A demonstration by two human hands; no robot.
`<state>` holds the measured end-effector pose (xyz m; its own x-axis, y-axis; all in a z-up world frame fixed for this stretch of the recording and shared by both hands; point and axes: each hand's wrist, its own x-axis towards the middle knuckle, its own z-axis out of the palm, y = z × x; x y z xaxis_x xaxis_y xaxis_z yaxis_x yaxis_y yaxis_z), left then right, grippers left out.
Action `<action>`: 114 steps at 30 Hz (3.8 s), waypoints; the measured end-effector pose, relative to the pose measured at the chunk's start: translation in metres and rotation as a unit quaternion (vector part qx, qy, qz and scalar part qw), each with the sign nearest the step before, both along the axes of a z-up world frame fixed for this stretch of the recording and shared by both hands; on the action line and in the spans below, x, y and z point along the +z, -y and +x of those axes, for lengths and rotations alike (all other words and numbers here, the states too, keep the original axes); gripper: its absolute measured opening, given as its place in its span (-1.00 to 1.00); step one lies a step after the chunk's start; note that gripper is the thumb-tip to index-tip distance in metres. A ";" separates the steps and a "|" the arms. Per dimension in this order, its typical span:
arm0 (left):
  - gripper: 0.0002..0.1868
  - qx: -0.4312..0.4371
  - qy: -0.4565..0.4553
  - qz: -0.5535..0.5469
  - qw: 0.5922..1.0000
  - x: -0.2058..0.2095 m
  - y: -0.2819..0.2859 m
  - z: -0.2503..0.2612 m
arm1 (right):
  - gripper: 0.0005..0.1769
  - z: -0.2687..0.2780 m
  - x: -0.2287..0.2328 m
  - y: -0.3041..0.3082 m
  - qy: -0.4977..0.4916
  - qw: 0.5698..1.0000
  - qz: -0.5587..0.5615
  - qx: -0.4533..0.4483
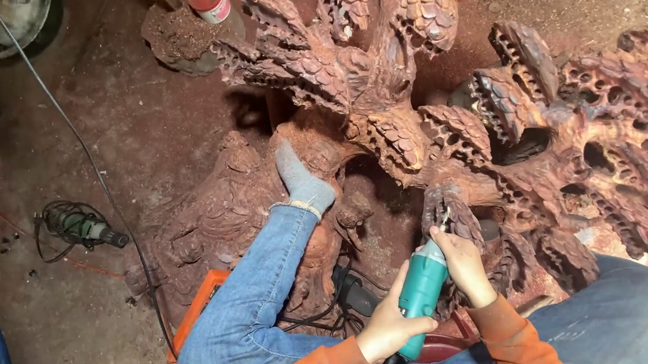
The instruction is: Carving intricate details into a large wooden sculpture using a handheld rotary tool
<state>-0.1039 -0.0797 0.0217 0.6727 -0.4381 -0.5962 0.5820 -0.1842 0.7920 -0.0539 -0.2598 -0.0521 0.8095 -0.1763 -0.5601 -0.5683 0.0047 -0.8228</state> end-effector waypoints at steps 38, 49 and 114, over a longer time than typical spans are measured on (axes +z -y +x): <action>0.15 -0.252 0.044 0.234 0.938 0.006 -0.054 0.042 | -0.61 -0.014 -0.027 -0.007 -0.013 0.999 0.025 -0.025; -0.04 -0.317 0.206 0.348 0.858 -0.048 -0.074 0.078 | -0.57 -0.011 -0.064 -0.028 -0.015 0.985 0.136 -0.105; 0.10 -0.126 0.196 0.226 0.946 -0.067 -0.034 -0.008 | -0.57 -0.035 -0.036 -0.012 0.045 0.996 -0.061 0.043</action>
